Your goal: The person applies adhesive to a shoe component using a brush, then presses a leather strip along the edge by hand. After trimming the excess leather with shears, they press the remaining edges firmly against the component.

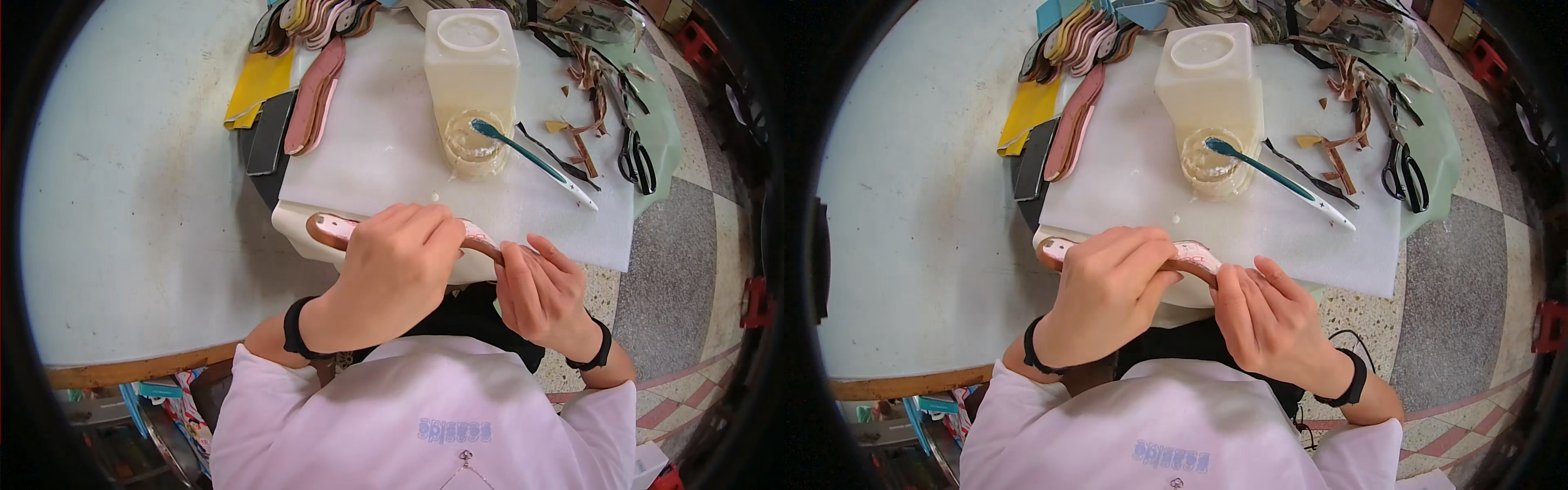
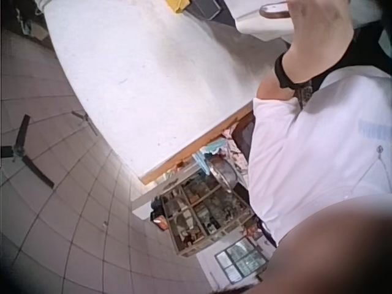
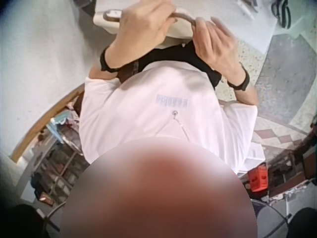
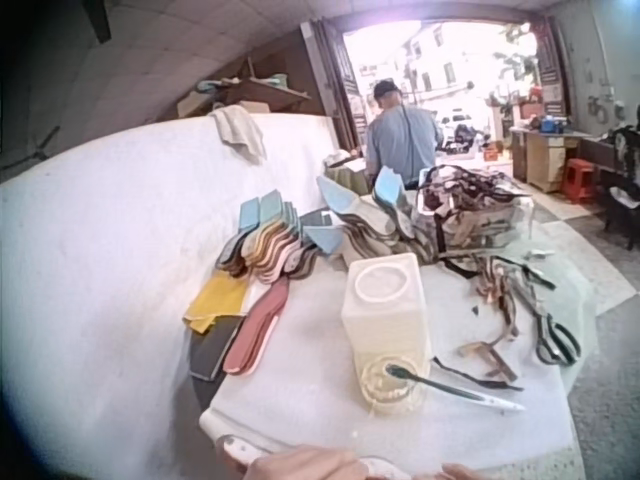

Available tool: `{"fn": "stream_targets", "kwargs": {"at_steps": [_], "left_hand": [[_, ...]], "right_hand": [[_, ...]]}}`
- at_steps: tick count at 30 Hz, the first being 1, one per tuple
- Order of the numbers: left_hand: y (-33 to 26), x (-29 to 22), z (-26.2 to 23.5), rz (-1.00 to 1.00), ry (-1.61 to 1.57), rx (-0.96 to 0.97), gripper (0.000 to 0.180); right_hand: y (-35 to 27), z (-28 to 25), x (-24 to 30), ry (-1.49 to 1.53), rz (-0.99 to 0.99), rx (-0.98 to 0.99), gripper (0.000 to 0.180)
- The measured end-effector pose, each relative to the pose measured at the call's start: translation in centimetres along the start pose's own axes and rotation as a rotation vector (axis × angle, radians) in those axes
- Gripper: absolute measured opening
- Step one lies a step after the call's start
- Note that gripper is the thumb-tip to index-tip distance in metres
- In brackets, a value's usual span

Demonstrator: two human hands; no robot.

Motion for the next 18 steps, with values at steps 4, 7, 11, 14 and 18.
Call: {"fn": "stream_targets", "kwargs": {"at_steps": [4,7,11,14,18], "left_hand": [[-0.1,-0.7,-0.1,0.005,0.046,-0.094,0.022],[0.1,-1.2,0.1,0.032,0.051,-0.183,0.021],[0.2,-1.9,0.4,0.090,0.037,-0.270,0.019],[0.3,-2.1,0.4,0.119,0.018,-0.342,0.021],[0.5,-2.2,0.4,0.171,0.005,-0.373,0.021]], "right_hand": [[-0.6,-0.3,-0.1,-0.043,-0.015,-0.012,0.026],[-0.7,-0.5,-0.2,-0.064,-0.018,-0.016,0.026],[-0.6,-0.7,-0.3,-0.042,0.017,-0.014,0.024],[-0.5,-0.6,-0.3,-0.089,-0.014,-0.016,0.025],[-0.4,-0.7,-0.3,-0.080,-0.027,-0.035,0.024]]}}
Point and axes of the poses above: each hand's wrist, its own y-axis towards the middle knuckle, its own z-axis out of the palm, x = y × z, the point moved 7 cm from there along y, towards the middle knuckle, and after that the axes turned 13 degrees about y, right-handed, at the moved point
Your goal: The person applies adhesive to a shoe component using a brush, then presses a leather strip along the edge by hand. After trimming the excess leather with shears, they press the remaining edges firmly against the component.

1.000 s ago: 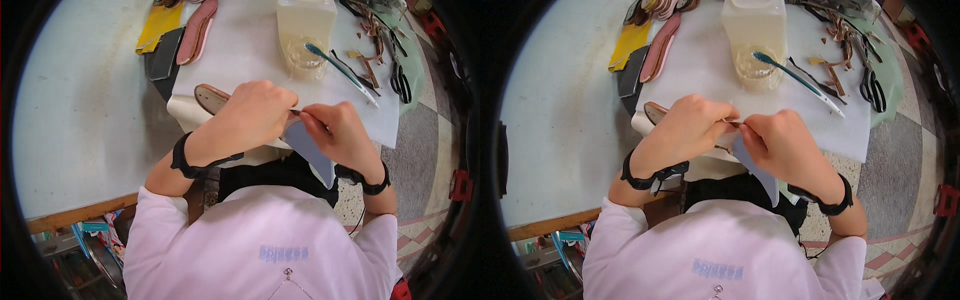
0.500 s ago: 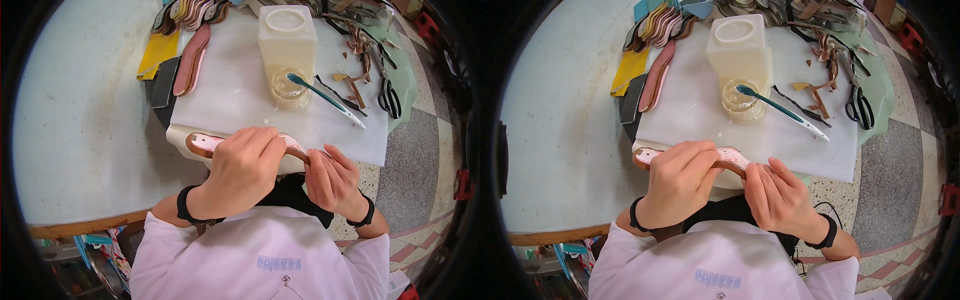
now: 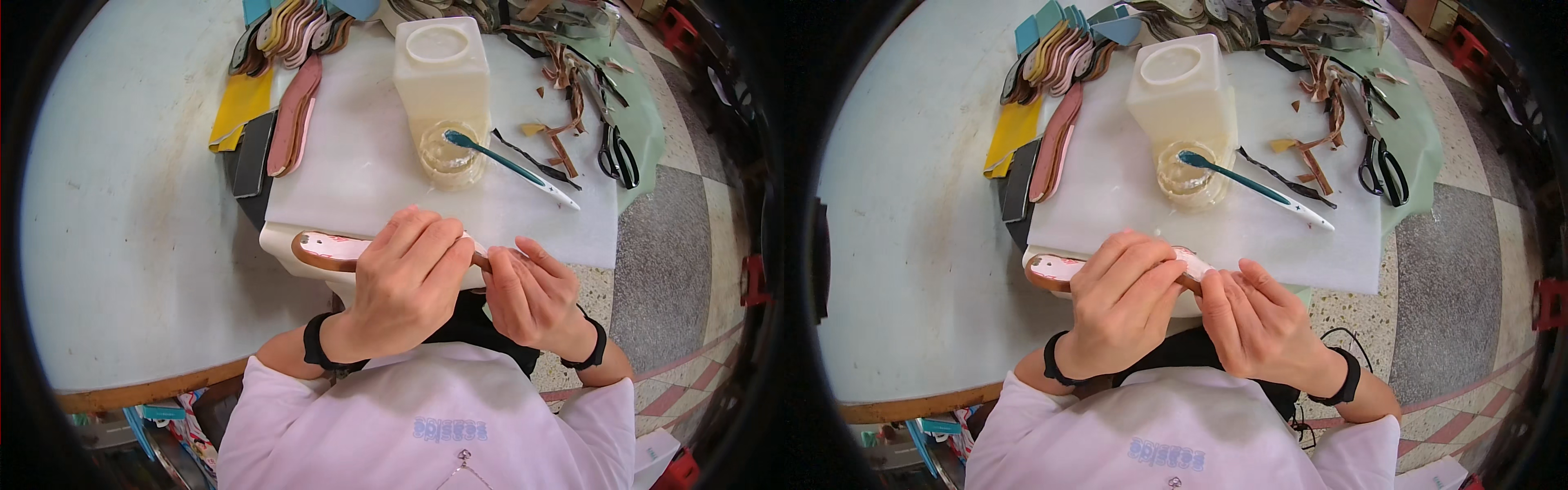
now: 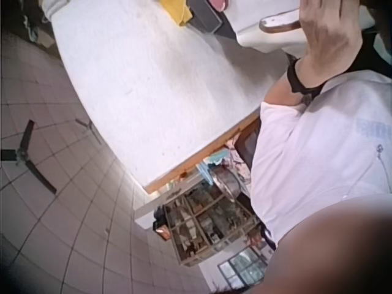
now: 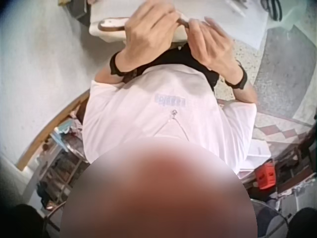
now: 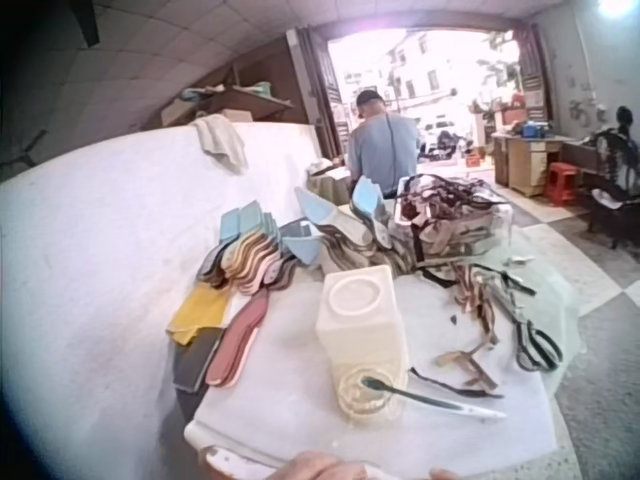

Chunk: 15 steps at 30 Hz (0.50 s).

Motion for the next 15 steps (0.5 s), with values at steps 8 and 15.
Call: {"fn": "stream_targets", "kwargs": {"at_steps": [8,15], "left_hand": [[-0.4,0.4,1.7,0.029,-0.022,0.143,0.016],[-1.2,0.5,2.2,-0.152,-0.090,0.209,0.023]], "right_hand": [[0.5,0.6,-1.2,0.259,0.171,0.054,0.018],[1.1,0.3,-2.2,0.391,0.198,0.148,0.016]]}}
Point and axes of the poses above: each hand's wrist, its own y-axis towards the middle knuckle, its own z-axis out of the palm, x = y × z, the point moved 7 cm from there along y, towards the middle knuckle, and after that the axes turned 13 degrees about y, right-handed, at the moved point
